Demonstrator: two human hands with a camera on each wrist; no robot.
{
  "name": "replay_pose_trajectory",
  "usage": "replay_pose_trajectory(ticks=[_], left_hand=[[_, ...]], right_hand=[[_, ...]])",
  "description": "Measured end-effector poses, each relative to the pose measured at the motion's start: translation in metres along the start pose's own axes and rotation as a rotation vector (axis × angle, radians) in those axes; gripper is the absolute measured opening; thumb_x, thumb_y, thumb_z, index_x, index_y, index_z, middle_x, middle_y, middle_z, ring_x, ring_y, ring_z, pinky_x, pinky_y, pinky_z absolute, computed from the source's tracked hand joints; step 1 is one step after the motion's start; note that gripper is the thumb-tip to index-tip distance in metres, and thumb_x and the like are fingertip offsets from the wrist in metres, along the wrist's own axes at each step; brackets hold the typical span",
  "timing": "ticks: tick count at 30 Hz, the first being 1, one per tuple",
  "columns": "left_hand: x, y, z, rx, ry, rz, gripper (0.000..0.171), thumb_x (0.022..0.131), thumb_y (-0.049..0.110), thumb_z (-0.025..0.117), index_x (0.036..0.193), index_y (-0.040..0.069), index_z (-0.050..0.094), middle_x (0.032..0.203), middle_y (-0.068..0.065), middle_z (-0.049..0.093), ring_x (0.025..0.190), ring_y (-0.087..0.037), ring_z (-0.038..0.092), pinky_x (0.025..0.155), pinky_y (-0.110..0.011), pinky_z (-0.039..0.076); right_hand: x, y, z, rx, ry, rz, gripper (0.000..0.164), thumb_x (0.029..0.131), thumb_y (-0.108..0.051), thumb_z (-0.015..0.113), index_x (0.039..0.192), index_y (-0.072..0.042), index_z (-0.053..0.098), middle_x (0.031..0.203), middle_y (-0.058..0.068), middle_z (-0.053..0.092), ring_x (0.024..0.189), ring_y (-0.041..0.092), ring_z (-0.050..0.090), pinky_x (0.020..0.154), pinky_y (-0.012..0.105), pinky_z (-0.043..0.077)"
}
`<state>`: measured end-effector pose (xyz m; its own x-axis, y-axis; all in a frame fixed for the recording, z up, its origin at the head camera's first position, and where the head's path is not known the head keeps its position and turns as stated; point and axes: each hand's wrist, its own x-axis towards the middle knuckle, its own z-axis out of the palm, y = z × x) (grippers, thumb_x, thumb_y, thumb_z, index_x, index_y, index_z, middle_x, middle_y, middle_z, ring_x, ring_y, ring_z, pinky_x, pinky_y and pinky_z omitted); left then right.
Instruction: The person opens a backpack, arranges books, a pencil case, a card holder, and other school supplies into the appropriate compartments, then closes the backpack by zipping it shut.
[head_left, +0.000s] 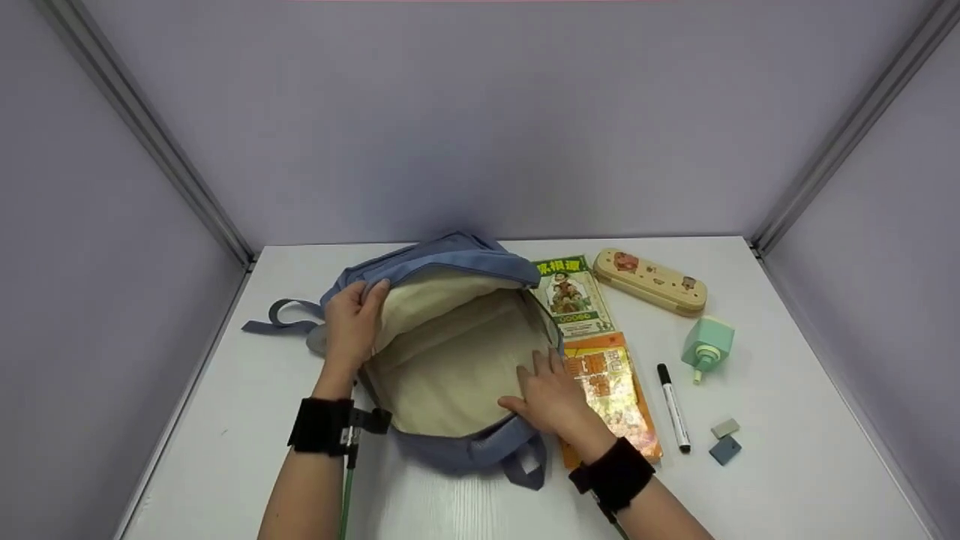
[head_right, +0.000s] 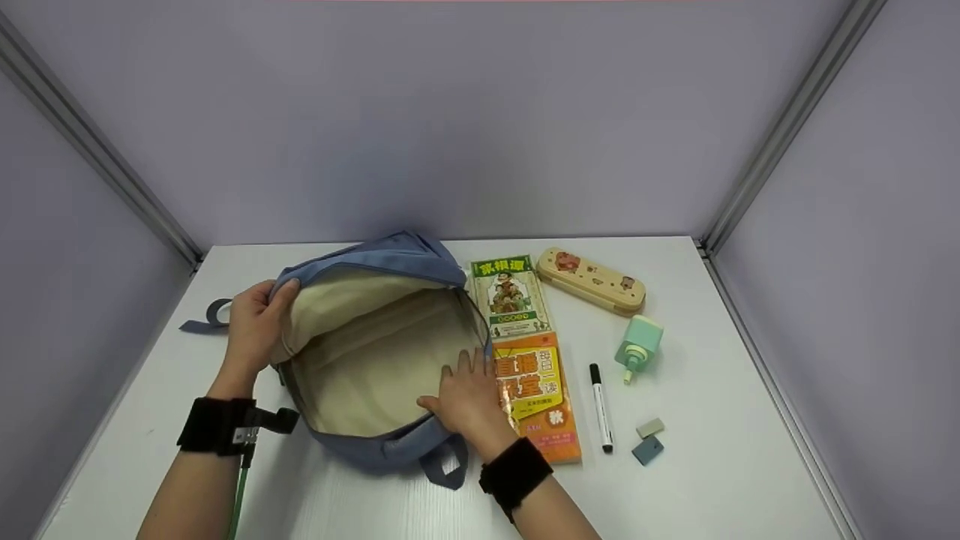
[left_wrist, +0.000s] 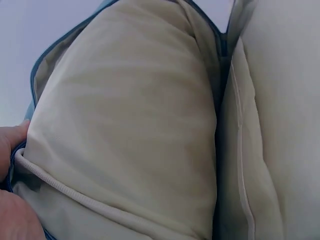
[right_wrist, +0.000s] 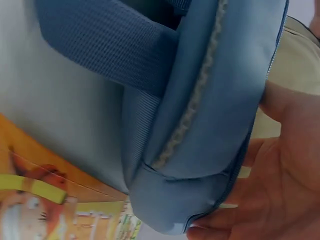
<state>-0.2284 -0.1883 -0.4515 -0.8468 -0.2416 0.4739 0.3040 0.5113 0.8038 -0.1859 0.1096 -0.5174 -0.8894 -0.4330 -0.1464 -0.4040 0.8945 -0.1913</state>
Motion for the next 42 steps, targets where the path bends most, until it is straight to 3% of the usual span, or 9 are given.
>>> replay_pose_trajectory(ticks=[4, 6, 10, 15, 19, 25, 31, 37, 42], left_hand=[[0.006, 0.0, -0.001, 0.038, -0.021, 0.02, 0.043, 0.097, 0.018, 0.065, 0.062, 0.012, 0.039, 0.056, 0.006, 0.03, 0.053, -0.016, 0.032, 0.053, -0.028, 0.026], [0.01, 0.0, -0.002, 0.048, -0.028, -0.007, 0.042, 0.097, 0.019, 0.064, 0.063, 0.011, 0.041, 0.057, 0.005, 0.032, 0.054, -0.017, 0.034, 0.054, -0.029, 0.028], [0.021, -0.003, -0.005, 0.068, -0.018, -0.118, 0.038, 0.098, 0.021, 0.062, 0.065, 0.008, 0.048, 0.057, 0.003, 0.038, 0.057, -0.019, 0.039, 0.056, -0.028, 0.031], [0.03, -0.009, -0.006, 0.007, -0.001, -0.262, 0.038, 0.1, 0.025, 0.059, 0.067, 0.006, 0.053, 0.056, 0.005, 0.041, 0.056, -0.016, 0.042, 0.055, -0.026, 0.033], [0.029, -0.012, -0.006, -0.025, -0.037, -0.316, 0.039, 0.1, 0.027, 0.058, 0.069, 0.005, 0.053, 0.055, 0.006, 0.041, 0.055, -0.014, 0.042, 0.054, -0.026, 0.035], [0.025, -0.01, -0.005, -0.015, -0.073, -0.309, 0.041, 0.099, 0.029, 0.06, 0.065, 0.01, 0.048, 0.058, 0.004, 0.041, 0.056, -0.016, 0.043, 0.055, -0.027, 0.035], [0.025, -0.013, -0.004, -0.014, -0.058, -0.279, 0.044, 0.099, 0.027, 0.061, 0.061, 0.012, 0.043, 0.054, 0.005, 0.038, 0.05, -0.013, 0.038, 0.049, -0.026, 0.032], [0.024, -0.012, -0.005, 0.011, -0.048, -0.279, 0.044, 0.099, 0.026, 0.061, 0.062, 0.011, 0.043, 0.056, 0.004, 0.038, 0.05, -0.012, 0.038, 0.048, -0.026, 0.031], [0.023, -0.01, -0.003, 0.076, -0.023, -0.273, 0.044, 0.099, 0.028, 0.061, 0.062, 0.012, 0.043, 0.056, 0.003, 0.039, 0.053, -0.015, 0.039, 0.051, -0.028, 0.031]], right_hand=[[-0.002, 0.005, 0.012, -0.045, -0.06, -0.052, 0.063, 0.095, -0.056, 0.053, 0.132, -0.005, 0.062, 0.145, 0.031, 0.039, 0.136, 0.056, 0.024, 0.11, 0.057, 0.023], [-0.002, 0.009, 0.017, -0.025, -0.08, -0.072, 0.06, 0.095, -0.055, 0.054, 0.131, -0.008, 0.063, 0.145, 0.031, 0.039, 0.136, 0.056, 0.024, 0.111, 0.057, 0.022], [-0.001, 0.015, 0.022, 0.003, -0.093, -0.087, 0.06, 0.094, -0.055, 0.056, 0.134, -0.009, 0.061, 0.147, 0.03, 0.037, 0.137, 0.055, 0.024, 0.11, 0.056, 0.024], [-0.001, 0.018, 0.023, 0.014, -0.078, -0.106, 0.061, 0.094, -0.054, 0.058, 0.134, -0.009, 0.061, 0.148, 0.03, 0.036, 0.138, 0.053, 0.024, 0.11, 0.056, 0.024], [-0.005, 0.022, 0.023, 0.11, -0.051, -0.138, 0.06, 0.095, -0.052, 0.057, 0.135, -0.006, 0.059, 0.149, 0.031, 0.033, 0.14, 0.051, 0.021, 0.11, 0.057, 0.025], [-0.021, 0.033, 0.014, 0.327, 0.02, -0.175, 0.061, 0.101, -0.048, 0.048, 0.148, -0.01, 0.044, 0.158, 0.024, 0.019, 0.145, 0.043, 0.015, 0.109, 0.057, 0.027], [-0.044, 0.054, 0.002, 0.385, 0.103, 0.073, 0.066, 0.104, -0.039, 0.049, 0.151, 0.003, 0.03, 0.154, 0.031, 0.021, 0.141, 0.045, 0.023, 0.107, 0.056, 0.03], [-0.071, 0.08, 0.01, 0.305, -0.008, 0.327, 0.069, 0.098, -0.035, 0.06, 0.141, 0.015, 0.039, 0.143, 0.041, 0.032, 0.133, 0.053, 0.033, 0.102, 0.062, 0.033], [-0.084, 0.09, 0.02, 0.294, -0.037, 0.492, 0.075, 0.087, -0.035, 0.075, 0.134, 0.016, 0.045, 0.115, 0.034, 0.053, 0.094, 0.039, 0.058, 0.075, 0.051, 0.05]])
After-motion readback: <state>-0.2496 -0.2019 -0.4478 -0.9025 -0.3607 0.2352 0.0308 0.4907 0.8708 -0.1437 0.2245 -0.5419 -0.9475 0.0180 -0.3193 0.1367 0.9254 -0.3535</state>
